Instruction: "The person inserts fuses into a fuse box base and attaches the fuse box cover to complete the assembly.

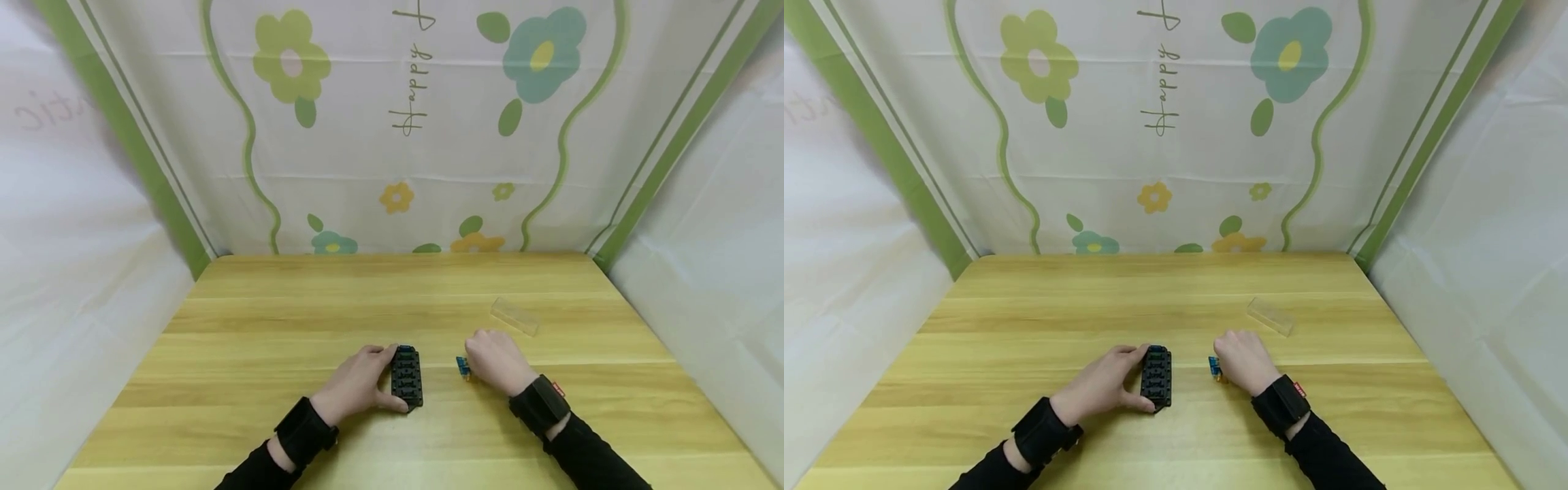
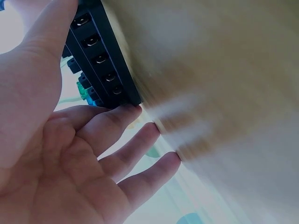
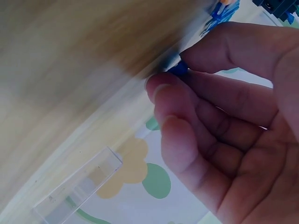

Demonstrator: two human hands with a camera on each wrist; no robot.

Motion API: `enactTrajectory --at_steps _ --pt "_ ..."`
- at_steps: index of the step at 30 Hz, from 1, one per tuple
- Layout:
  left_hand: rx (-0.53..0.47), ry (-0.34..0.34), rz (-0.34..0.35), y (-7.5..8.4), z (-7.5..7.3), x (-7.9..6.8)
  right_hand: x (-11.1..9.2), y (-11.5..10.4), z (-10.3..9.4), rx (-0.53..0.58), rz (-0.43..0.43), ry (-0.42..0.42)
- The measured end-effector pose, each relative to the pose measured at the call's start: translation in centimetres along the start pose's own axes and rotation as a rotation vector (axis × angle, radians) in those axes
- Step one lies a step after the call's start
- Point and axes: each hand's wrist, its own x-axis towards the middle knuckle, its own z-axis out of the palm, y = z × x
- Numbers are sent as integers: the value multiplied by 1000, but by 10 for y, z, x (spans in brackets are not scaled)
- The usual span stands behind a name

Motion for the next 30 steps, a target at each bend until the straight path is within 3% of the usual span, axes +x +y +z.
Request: enactTrajectory --at_steps 30 --pt "9 16 9 0 1 0 1 -3 -6 -29 -25 67"
